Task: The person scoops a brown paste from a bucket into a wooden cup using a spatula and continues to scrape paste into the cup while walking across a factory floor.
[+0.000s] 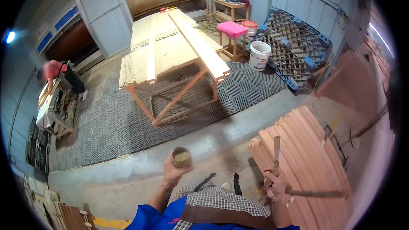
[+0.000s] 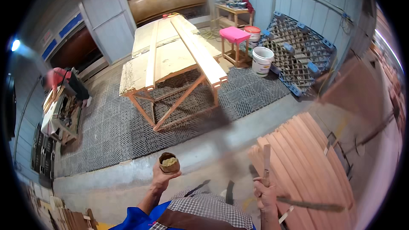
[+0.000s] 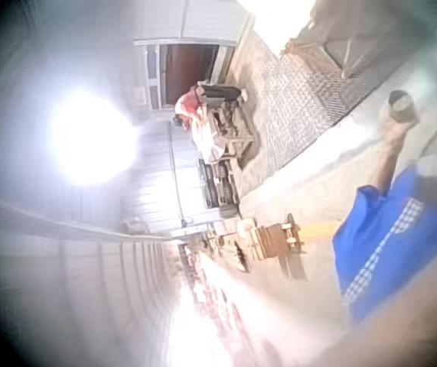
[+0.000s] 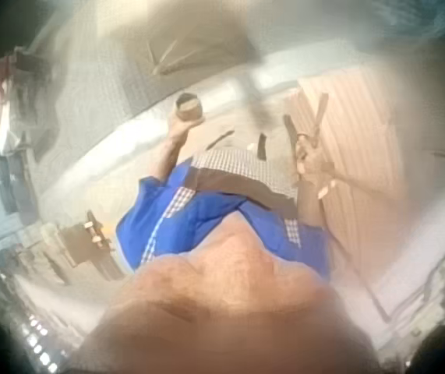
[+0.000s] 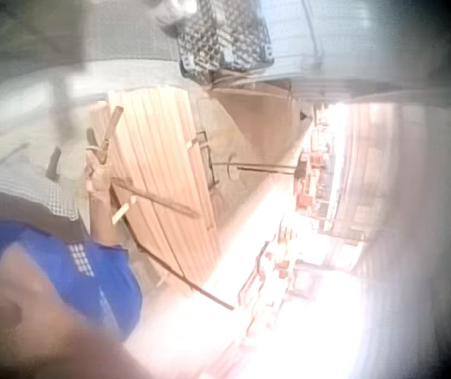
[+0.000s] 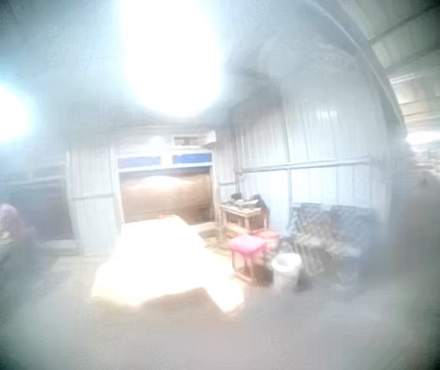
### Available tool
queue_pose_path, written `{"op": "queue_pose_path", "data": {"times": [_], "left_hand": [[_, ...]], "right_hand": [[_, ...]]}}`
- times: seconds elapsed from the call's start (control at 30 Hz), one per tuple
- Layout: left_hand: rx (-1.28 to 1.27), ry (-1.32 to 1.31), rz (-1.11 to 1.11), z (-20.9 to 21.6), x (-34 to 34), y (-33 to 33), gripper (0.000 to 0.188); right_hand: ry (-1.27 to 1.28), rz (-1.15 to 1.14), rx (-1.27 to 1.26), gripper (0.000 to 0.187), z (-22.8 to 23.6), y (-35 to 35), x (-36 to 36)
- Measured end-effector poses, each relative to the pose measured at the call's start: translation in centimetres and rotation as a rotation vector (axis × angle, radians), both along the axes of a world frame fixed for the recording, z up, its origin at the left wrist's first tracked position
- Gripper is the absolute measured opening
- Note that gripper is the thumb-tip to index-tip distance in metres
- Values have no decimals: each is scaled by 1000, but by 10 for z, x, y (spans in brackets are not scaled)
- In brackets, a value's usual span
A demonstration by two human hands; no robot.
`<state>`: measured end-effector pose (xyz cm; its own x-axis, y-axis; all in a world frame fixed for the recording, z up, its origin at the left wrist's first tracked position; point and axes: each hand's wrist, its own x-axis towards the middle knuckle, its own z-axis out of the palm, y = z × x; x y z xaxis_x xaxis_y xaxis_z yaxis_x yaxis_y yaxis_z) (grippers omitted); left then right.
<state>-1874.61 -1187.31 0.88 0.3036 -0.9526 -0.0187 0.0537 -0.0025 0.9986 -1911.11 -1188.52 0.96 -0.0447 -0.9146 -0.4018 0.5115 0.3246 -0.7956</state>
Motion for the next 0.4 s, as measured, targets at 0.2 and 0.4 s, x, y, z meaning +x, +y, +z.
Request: {"op": "queue_pose_path", "data": {"times": [0.2,0.4], "left_hand": [[6,-50,123,-19,-4,-123,70],[-14,-218,5,-36,3,-303,75]], "right_hand": [[138,334,56,12,-26,-160,27],[405,567,274,41,-89,-273,56]]}}
